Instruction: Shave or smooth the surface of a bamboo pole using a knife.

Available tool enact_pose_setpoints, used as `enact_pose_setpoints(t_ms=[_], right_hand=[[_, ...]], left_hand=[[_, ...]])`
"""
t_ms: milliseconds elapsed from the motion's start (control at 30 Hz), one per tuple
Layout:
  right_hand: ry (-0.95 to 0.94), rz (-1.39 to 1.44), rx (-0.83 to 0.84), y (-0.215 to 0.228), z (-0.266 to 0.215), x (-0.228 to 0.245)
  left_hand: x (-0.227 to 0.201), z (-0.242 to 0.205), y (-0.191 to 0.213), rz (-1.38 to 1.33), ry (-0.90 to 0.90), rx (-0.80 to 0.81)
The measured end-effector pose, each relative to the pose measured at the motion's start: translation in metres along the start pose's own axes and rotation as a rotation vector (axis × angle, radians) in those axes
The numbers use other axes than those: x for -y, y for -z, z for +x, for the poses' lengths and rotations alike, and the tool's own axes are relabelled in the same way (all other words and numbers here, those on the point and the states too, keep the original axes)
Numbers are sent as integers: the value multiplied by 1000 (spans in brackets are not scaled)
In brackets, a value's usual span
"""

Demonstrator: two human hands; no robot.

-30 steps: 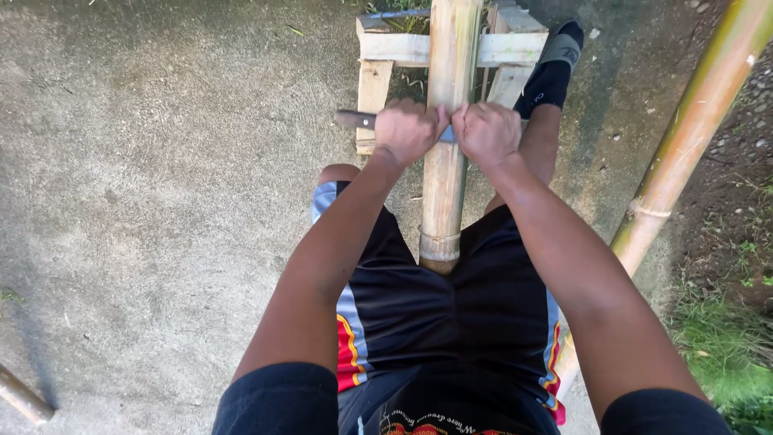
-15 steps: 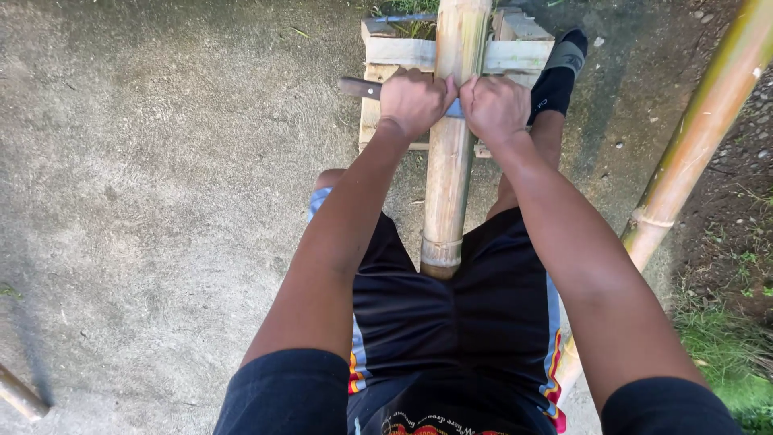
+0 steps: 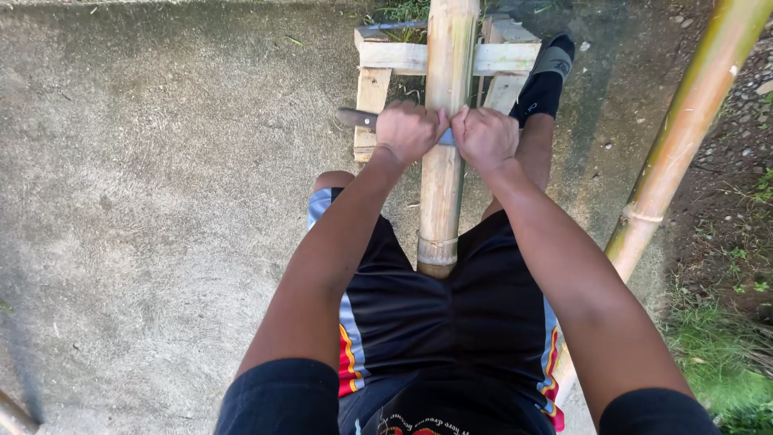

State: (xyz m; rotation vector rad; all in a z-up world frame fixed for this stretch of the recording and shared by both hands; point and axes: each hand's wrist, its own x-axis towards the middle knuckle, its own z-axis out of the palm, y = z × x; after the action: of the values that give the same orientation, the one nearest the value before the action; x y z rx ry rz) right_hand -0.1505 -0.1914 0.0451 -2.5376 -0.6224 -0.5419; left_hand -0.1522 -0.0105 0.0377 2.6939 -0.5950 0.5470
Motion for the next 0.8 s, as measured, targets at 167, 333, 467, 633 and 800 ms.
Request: enact_pose_setpoints(t_ms=[167,333,467,633,800], right_hand=[[10,-59,-46,-19,31,-19],[11,-21,-11,-11,23,-11],[18,-28,-8,0,4,3],[16,-26,30,5,-16,12],[46,-40,-18,14,-31,24]], left_hand=[[22,31,-19,84,35,21],[17,17,-13,60,24,-41],[3,-3,2,33,-4,-86],[-10,-19,14,35,-11,-39],[-20,-37,18,-7,-4,31]])
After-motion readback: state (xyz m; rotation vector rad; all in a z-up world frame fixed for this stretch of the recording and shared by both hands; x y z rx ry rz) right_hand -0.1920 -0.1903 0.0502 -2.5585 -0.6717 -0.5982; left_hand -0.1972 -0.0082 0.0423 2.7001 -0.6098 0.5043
